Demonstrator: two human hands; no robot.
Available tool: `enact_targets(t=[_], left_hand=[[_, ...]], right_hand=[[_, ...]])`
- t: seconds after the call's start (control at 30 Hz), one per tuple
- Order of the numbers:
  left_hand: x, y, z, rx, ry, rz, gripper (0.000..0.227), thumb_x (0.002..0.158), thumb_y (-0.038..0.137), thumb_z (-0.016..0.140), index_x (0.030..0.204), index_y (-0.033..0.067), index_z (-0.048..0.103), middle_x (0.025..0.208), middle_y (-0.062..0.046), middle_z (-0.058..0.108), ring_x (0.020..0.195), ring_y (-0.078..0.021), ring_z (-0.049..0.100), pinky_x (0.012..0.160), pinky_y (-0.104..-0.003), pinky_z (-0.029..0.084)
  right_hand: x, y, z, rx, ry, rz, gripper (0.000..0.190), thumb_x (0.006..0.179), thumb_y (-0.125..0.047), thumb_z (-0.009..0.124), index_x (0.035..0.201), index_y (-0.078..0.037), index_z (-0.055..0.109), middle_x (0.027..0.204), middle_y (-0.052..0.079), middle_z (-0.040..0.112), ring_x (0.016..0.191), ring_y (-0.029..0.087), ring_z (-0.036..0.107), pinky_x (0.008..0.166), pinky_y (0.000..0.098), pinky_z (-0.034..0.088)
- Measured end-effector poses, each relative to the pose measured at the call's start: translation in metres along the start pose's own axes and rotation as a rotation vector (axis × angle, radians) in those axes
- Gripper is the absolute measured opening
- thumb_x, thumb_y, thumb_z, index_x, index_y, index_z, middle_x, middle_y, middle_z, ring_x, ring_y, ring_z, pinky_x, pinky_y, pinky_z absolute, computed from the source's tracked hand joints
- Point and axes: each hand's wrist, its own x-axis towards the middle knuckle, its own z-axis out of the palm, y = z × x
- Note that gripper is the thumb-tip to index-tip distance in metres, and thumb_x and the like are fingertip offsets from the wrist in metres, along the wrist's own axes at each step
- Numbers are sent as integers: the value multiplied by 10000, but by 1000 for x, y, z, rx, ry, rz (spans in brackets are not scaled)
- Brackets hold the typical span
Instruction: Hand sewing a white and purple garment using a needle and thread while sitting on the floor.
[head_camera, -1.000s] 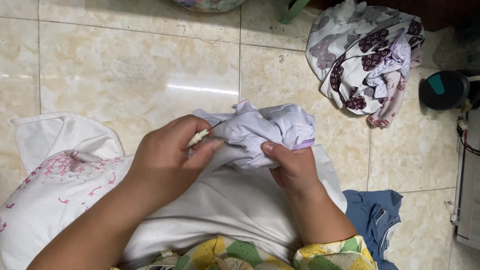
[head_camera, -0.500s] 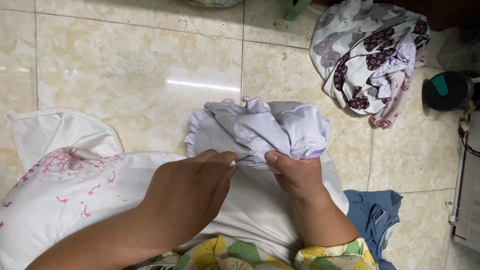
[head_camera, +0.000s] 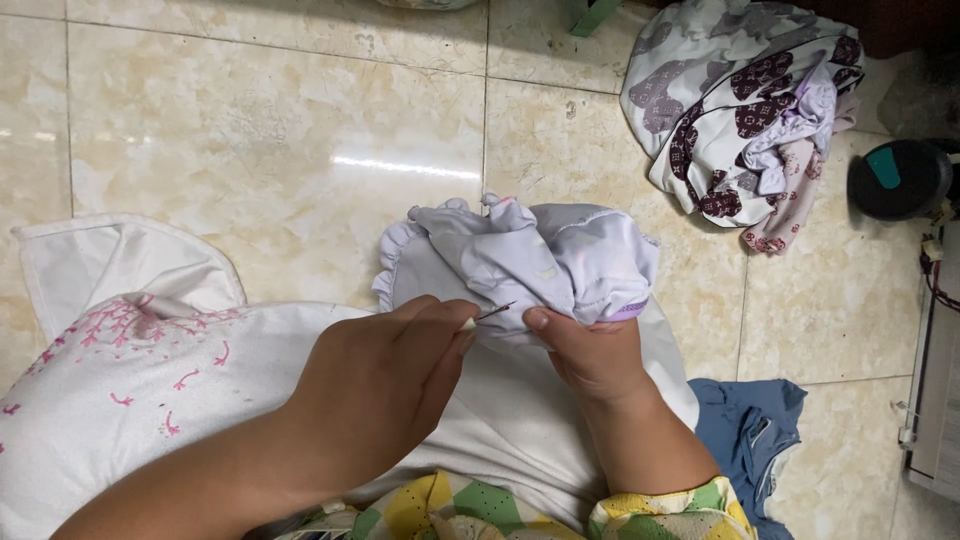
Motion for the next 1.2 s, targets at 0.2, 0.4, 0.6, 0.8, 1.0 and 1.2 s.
enact_targets(t=[0.2, 0.4, 0.6, 0.8, 1.0, 1.2], left_hand=[[4, 1, -11, -160, -46, -33, 185, 929, 70, 578, 1050, -20, 685, 995, -127, 771, 612, -248, 684, 535, -323, 518], [-19, -24, -12, -516, 171, -47, 270, 971, -79, 529, 1216, 15, 592, 1009, -68, 711, 633, -85, 518, 590, -207, 461], [-10, -25, -21, -598, 401, -261, 220, 1036, -9, 446, 1224, -3, 560, 926, -22, 579, 738, -63, 470, 648, -180, 425], [9, -22, 10, -97, -75, 63, 372, 873, 209, 765, 1217, 76, 713, 916, -21, 783, 564, -151, 653, 494, -273, 480], [6, -31, 13, 204, -13, 168, 77, 845, 94, 697, 918, 115, 687, 815, -2, 693, 543, -193, 583, 482, -338, 426], [13, -26, -23, -189, -227, -33, 93, 807, 65, 724, 861, 128, 682, 678, 10, 721, 502, -209, 628, 508, -334, 478]], right_hand=[[0, 0, 1, -46, -28, 11, 636, 777, 188, 680, 1381, 62, 524, 1222, 199, 696, 1077, 283, 697, 946, 339, 579], [2, 6, -6, -39, -52, -1, 656, 771, 191, 680, 1394, 52, 525, 1234, 192, 697, 1090, 287, 697, 942, 327, 574], [5, 6, -4, 5, -107, 2, 661, 770, 194, 683, 1396, 67, 513, 1245, 214, 689, 1117, 329, 698, 988, 380, 583], [2, 5, -3, -135, -194, -1, 575, 815, 150, 707, 1363, 61, 560, 1177, 139, 719, 1013, 210, 701, 910, 295, 572], [5, 4, -1, -272, -166, 71, 472, 809, 177, 696, 1257, 46, 623, 1078, 118, 740, 939, 188, 711, 831, 265, 577], [13, -5, 0, -252, -36, 98, 583, 775, 150, 699, 1336, 65, 565, 1140, 177, 724, 976, 259, 718, 898, 321, 580]])
